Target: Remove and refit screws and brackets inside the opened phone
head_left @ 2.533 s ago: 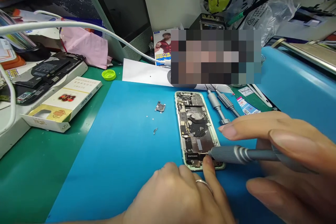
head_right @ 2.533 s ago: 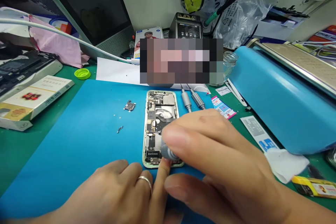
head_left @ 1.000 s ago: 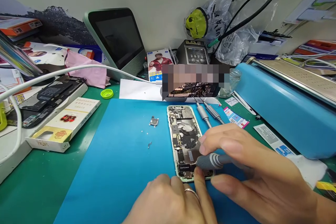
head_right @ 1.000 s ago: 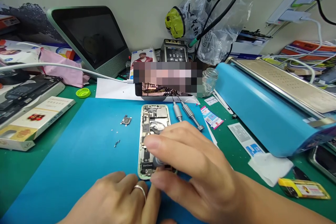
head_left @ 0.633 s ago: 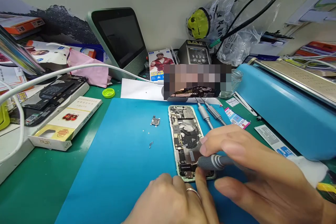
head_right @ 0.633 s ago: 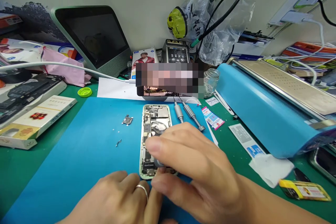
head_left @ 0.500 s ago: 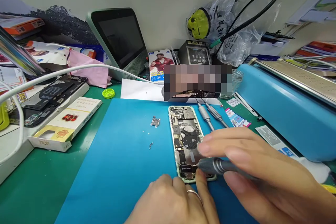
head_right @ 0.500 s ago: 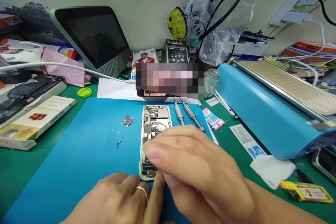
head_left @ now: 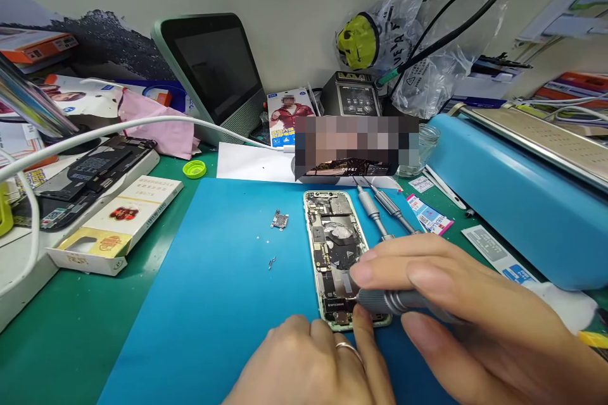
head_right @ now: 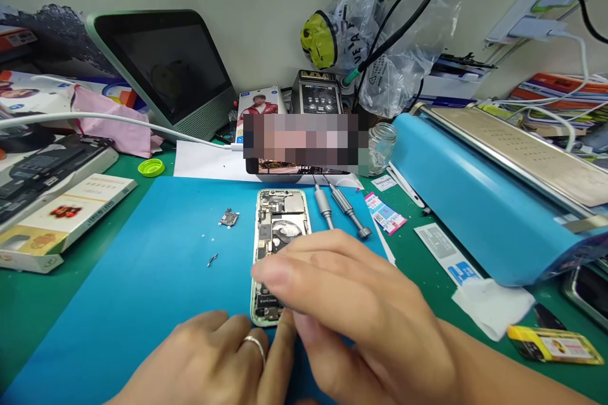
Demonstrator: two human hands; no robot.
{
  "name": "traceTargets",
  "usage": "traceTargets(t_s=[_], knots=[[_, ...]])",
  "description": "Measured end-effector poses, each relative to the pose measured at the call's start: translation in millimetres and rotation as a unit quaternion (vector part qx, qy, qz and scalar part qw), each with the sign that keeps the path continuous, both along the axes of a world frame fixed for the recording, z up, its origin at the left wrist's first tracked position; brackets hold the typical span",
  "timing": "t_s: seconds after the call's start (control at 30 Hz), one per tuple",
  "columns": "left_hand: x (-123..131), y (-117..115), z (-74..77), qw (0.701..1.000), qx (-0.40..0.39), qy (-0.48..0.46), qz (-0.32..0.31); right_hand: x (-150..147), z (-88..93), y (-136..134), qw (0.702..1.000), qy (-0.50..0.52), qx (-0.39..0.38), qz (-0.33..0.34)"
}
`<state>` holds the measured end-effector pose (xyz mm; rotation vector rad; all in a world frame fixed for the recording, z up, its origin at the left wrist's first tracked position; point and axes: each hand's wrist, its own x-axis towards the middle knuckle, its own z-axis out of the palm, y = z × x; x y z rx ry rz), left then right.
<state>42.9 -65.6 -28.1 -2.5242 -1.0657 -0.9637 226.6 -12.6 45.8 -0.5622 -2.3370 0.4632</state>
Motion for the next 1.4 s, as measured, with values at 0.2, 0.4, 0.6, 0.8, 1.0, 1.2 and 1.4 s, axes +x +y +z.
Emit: traceTargets(t_s=[0.2, 0.4, 0.6, 0.8, 1.0, 1.2, 1.4], knots=[[-1.7, 2.7, 0.2, 1.0, 0.001, -0.003, -0.011, -0.4, 0.6, -3.6, 0.999, -0.001, -0.038, 0.019], [-1.9, 1.8, 2.9, 1.0, 0.006, 0.005, 0.002, 1.0, 0.5, -5.5, 0.999, -0.008, -0.036, 0.013], [-1.1, 0.6, 0.4, 1.0, 0.003, -0.004, -0.006, -2.2, 2.7, -3.1, 1.0, -0.021, -0.009, 0.018], [-0.7, 1.1, 0.7, 1.0, 0.0, 0.002, -0.003, -5.4, -5.7, -8.2, 0.998, 0.002, 0.009, -0.058], [-1.8, 0.0, 2.5, 1.0, -0.004, 0.001, -0.006, -7.3, -12.5, -9.5, 0.997, -0.002, 0.019, -0.068], [-0.2, 1.4, -0.4, 1.0, -0.013, -0.008, -0.005, -4.4, -2.8, -2.9, 1.0, -0.011, 0.01, 0.0], [-10.6, 5.4, 7.4, 0.999, 0.003, 0.038, -0.038, 6.7, 3.9, -7.2, 0.993, -0.005, 0.014, -0.114]])
